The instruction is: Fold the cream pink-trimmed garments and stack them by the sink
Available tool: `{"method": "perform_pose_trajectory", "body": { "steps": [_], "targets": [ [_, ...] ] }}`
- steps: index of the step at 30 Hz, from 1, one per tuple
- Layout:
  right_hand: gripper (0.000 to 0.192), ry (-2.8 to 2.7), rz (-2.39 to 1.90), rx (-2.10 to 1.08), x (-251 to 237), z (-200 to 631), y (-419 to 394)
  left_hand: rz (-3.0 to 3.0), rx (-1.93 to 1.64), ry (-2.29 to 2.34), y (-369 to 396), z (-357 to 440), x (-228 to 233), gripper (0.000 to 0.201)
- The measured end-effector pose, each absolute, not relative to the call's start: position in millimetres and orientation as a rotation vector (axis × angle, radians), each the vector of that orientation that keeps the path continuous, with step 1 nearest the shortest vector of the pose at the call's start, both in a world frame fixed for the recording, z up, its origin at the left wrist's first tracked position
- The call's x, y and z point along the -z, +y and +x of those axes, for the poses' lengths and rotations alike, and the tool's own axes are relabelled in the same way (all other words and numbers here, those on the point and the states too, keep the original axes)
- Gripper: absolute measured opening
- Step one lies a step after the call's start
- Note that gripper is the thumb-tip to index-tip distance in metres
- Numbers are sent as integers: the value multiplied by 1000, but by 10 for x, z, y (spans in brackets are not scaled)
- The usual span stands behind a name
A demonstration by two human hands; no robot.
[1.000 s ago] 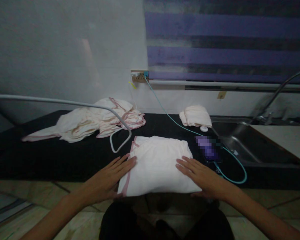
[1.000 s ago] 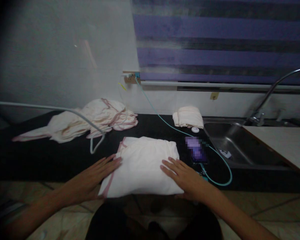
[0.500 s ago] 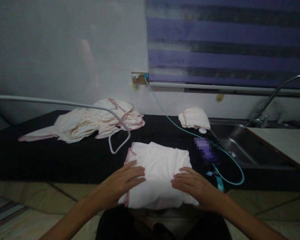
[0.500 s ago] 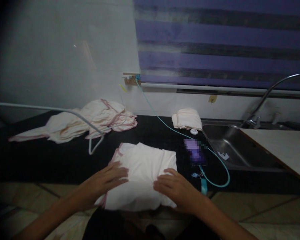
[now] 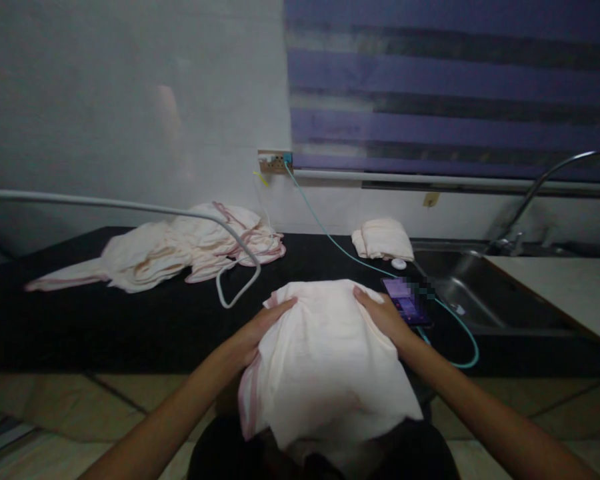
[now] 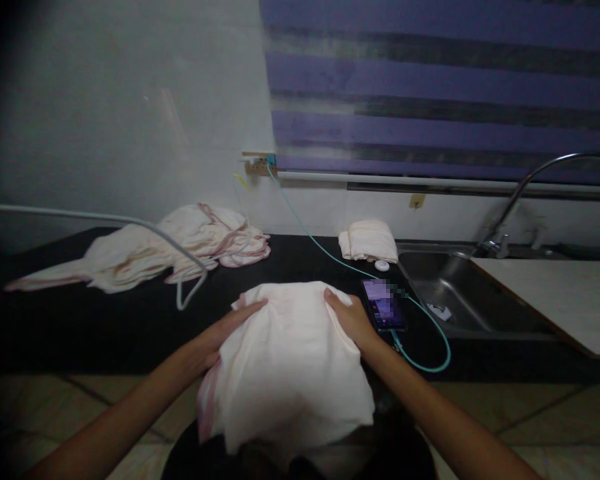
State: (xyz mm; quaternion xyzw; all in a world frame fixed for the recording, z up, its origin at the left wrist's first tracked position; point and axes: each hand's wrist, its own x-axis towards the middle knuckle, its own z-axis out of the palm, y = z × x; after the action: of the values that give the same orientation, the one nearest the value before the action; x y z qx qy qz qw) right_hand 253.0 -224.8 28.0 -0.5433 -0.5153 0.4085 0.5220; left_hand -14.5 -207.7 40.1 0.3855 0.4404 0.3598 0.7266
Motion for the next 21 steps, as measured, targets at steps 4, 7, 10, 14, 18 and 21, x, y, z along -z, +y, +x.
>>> {"method": "perform_pose_trajectory", "body": {
  "steps": [4, 7, 10, 14, 18, 21],
  "targets": [
    [55, -1411, -1290, -950, -13, 2506, -2194, 918, -690, 921, -1956, -217, -277, 64],
    [47, -1459, -1304, -883, 45, 2499, -2284, 1034, -811, 1015, -2076, -212, -252, 66],
    [45, -1472, -1267, -893, 39, 2489, -2350, 1103, -972, 1093, -2212, -175, -234, 61],
    [38, -1536, -1284, -852, 64, 2491, -2386, 1222, -1089, 1150, -2248, -146, -162, 48],
    [42, -1569, -1369, -771, 139, 2511, -2388, 1204, -1044, 1144, -2224, -135, -84, 54],
    [43, -1584, -1374, -750, 182, 2513, -2382, 1175, -1035, 1117, -2242, -145, -63, 60]
  ]
}}
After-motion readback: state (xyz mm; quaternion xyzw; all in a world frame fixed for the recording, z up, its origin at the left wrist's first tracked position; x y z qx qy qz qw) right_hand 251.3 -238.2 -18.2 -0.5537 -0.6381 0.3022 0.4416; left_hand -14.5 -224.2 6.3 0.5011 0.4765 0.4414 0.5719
